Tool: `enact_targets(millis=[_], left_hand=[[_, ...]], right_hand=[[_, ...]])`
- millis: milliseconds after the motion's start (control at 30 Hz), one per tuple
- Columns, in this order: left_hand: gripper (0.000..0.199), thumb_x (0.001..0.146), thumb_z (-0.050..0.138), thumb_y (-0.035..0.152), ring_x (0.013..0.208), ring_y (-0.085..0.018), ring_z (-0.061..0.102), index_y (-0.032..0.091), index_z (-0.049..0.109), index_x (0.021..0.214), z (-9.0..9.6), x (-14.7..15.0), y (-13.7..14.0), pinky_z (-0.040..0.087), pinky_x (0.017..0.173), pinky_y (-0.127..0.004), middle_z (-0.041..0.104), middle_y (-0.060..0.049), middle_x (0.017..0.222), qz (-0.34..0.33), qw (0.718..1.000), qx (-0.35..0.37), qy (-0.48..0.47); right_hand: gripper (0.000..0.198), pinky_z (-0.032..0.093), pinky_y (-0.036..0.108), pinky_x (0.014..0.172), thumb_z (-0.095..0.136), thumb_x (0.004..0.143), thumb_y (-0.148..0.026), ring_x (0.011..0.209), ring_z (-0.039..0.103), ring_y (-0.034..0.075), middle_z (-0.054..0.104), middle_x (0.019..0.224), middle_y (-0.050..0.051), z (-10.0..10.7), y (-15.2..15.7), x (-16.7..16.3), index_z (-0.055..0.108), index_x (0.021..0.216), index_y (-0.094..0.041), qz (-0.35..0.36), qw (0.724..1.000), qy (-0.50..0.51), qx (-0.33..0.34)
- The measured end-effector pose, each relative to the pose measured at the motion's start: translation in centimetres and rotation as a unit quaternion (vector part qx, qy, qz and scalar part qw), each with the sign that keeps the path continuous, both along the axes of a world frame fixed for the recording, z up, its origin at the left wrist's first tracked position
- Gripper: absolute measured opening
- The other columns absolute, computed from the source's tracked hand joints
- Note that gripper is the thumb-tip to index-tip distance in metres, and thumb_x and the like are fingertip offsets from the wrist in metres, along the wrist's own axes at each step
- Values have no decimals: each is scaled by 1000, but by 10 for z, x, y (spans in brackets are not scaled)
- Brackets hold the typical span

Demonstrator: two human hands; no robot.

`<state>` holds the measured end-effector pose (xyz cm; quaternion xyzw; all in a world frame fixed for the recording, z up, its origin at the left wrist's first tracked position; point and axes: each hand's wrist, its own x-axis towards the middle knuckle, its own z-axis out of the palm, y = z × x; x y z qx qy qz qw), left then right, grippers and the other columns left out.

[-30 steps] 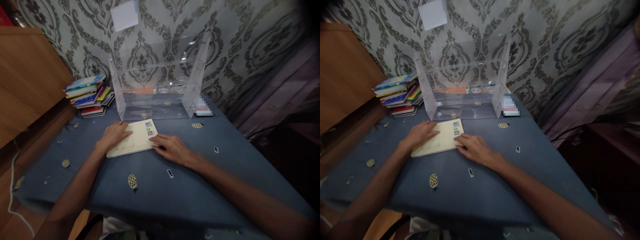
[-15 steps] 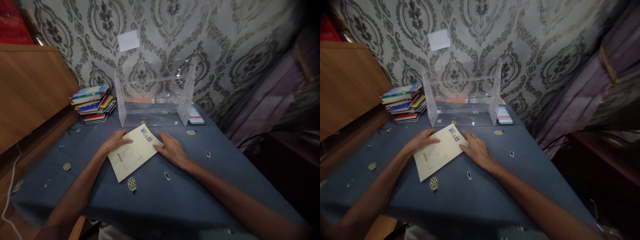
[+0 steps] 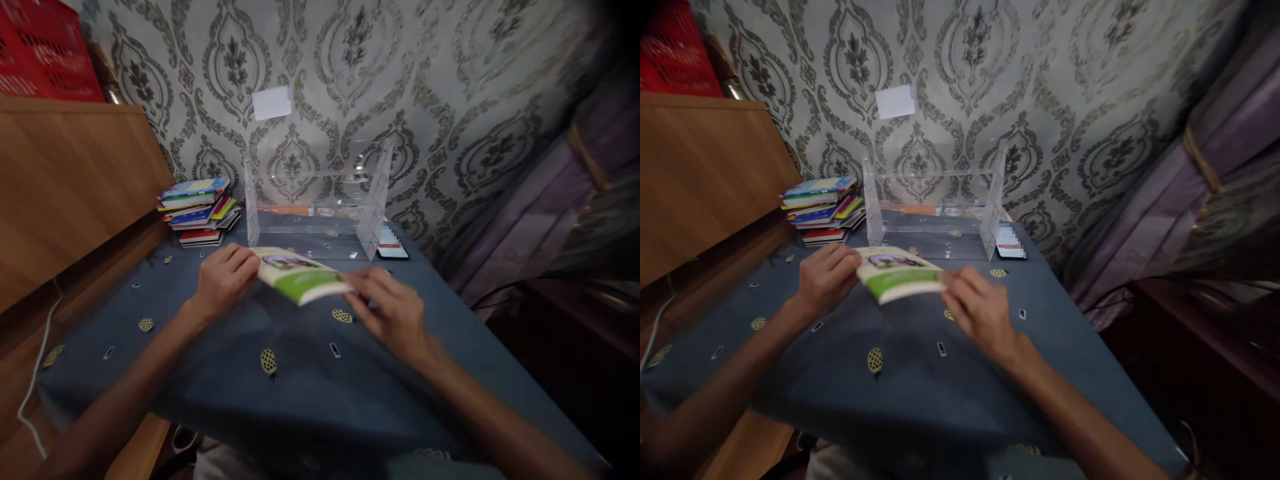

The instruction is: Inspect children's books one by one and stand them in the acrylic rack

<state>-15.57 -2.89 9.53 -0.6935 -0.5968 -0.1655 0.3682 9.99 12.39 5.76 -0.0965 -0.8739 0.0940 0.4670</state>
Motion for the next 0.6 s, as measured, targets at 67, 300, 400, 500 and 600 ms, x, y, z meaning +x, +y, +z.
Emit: enact_targets(millis=[67, 300, 400, 500, 600], left_hand=[[22, 102, 43, 20, 87, -21, 61, 20, 62, 91, -24, -8, -11, 47, 72, -31, 71, -7, 94, -19, 999, -44, 16], [35, 96, 46, 9, 122, -24, 59, 19, 58, 127, -84, -24, -28, 53, 94, -37, 67, -10, 128, -12, 971, -238, -25], [37, 97, 43, 9, 117, -23, 63, 19, 57, 130, -79, -26, -27, 52, 98, -39, 68, -10, 128, -29, 965, -252, -69], [32, 98, 42, 12, 108, -23, 67, 21, 62, 121, -74, -24, -25, 54, 93, -37, 70, -9, 122, -29, 963, -236, -126], [23, 100, 45, 21, 101, -23, 69, 20, 65, 110, -75, -19, -24, 56, 89, -37, 73, -9, 112, -23, 956, -228, -182]], right_hand=[[22, 50, 27, 64, 53, 98, -16, 75, 65, 16, 72, 93, 6, -12, -23, 6, 72, 104, -24, 23, 992, -34, 118], [21, 41, 26, 56, 50, 101, -25, 65, 62, 13, 71, 86, 2, -44, -54, 3, 69, 93, -20, 111, 949, -282, 81], [24, 44, 28, 64, 49, 101, -24, 71, 64, 16, 71, 81, 4, -28, -49, -22, 69, 89, -19, 116, 953, -280, 23], [22, 48, 34, 84, 47, 101, -22, 96, 66, 21, 74, 105, 9, -18, -41, -72, 68, 110, -17, 136, 951, -277, -9], [28, 46, 39, 98, 46, 100, -16, 109, 64, 22, 72, 118, 12, -25, -32, -126, 63, 122, -16, 146, 942, -300, -27]])
